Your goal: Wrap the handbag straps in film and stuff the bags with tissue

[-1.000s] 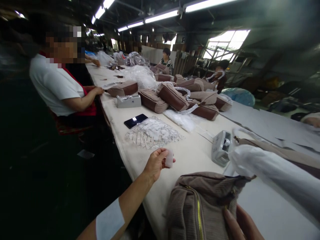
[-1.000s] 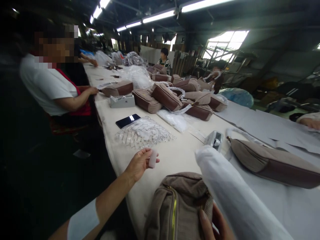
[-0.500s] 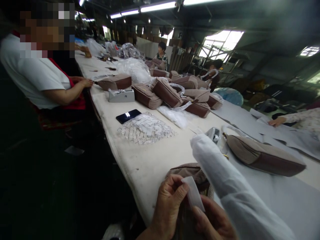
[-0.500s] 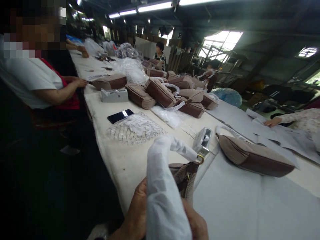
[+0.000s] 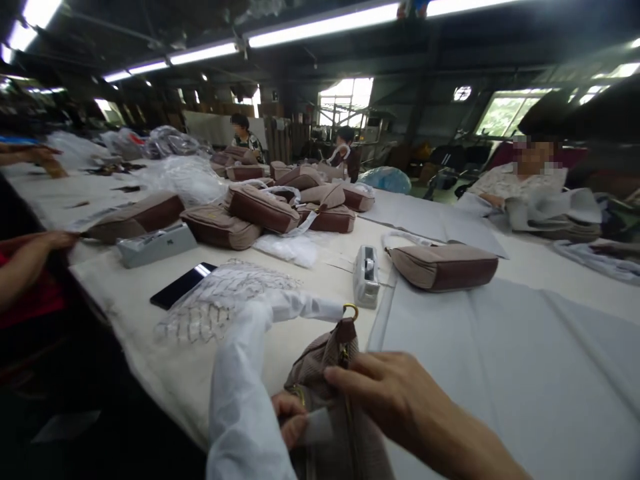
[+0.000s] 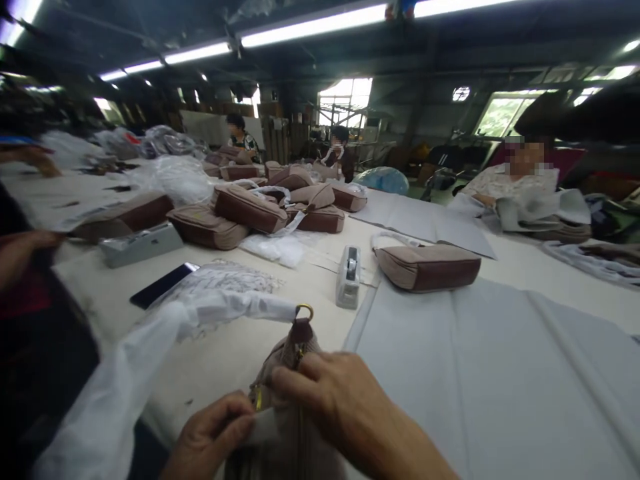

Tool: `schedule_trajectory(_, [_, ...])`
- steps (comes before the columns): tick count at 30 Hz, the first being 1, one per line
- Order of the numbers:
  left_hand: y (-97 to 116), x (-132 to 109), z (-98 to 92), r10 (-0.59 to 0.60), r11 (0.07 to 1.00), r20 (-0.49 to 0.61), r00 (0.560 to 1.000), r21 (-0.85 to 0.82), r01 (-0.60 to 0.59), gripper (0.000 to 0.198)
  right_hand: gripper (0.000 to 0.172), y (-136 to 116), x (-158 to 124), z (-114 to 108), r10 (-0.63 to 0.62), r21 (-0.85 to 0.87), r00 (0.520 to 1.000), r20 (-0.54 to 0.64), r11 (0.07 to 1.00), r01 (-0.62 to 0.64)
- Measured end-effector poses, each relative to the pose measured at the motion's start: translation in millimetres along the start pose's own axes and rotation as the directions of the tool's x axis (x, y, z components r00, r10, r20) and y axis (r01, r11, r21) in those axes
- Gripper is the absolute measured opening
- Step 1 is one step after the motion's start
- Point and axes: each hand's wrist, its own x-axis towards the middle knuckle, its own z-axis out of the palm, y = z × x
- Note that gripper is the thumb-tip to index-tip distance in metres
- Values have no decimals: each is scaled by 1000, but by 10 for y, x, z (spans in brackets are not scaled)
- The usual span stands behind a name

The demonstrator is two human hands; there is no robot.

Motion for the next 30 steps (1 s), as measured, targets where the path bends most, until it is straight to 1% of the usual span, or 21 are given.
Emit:
schedule_trajectory(1, [15, 11, 14, -24, 1000, -10, 1000, -15, 24, 43, 32, 102, 32, -46, -54, -71, 998, 13, 996, 55])
schedule_trajectory(2, [30, 22, 27, -45, 998, -19, 999, -33, 44, 43, 34, 201, 67, -78, -105, -130, 993, 50, 985, 111])
schedule_trajectory(4, [54, 47, 44, -60, 998, -43, 997, -39, 59, 42, 28, 370, 135, -95, -180, -201, 973, 143, 958, 206])
schedule_trajectory(5, [61, 62, 44, -52, 999, -49, 997, -19, 51, 40, 25, 432, 163, -82, -200, -218, 965, 170, 947, 235])
schedule_trajectory(6, [61, 79, 37, -32, 999, -43, 999, 13, 33, 37, 22, 481, 184, -59, -216, -222, 961, 172, 942, 252])
schedule_trajectory(7, [53, 97, 24, 1, 999, -38, 999, 53, 1, 34, 20, 517, 196, -28, -228, -212, 961, 155, 942, 258])
schedule_trajectory(9, [15, 133, -13, 86, 989, -43, 995, 125, -80, 28, 20, 565, 192, 48, -239, -163, 968, 72, 955, 248])
schedule_trajectory(10, [-14, 149, -33, 129, 982, -63, 990, 148, -119, 25, 20, 583, 179, 89, -238, -131, 971, 17, 962, 238])
schedule_trajectory(12, [-77, 173, -65, 199, 969, -141, 970, 176, -173, 21, 20, 618, 140, 169, -222, -68, 971, -84, 974, 216])
schedule_trajectory(13, [-106, 180, -75, 223, 964, -177, 959, 187, -189, 19, 21, 634, 118, 205, -211, -41, 970, -123, 977, 208])
schedule_trajectory(15, [-147, 187, -80, 274, 950, -217, 937, 215, -228, 15, 21, 664, 76, 264, -193, 4, 966, -172, 981, 196])
schedule_trajectory(17, [-159, 188, -64, 330, 927, -203, 922, 252, -277, 11, 22, 688, 41, 306, -181, 33, 963, -200, 981, 191])
schedule_trajectory(22, [-94, 186, 48, 431, 870, -114, 895, 314, -379, 8, 24, 717, 3, 353, -168, 96, 950, -262, 975, 199])
schedule_trajectory(24, [-57, 186, 111, 445, 865, -102, 890, 305, -398, 8, 23, 717, 8, 364, -170, 109, 944, -283, 972, 208])
schedule_trajectory(27, [-10, 183, 206, 406, 891, -118, 906, 274, -363, 9, 22, 688, 3, 393, -158, 146, 935, -319, 966, 213])
schedule_trajectory(29, [17, 172, 266, 350, 918, -149, 925, 251, -307, 12, 23, 637, -24, 433, -115, 270, 921, -371, 936, 226])
schedule_trajectory(30, [28, 163, 294, 314, 932, -169, 934, 241, -269, 14, 20, 602, -44, 463, -53, 363, 912, -406, 907, 215])
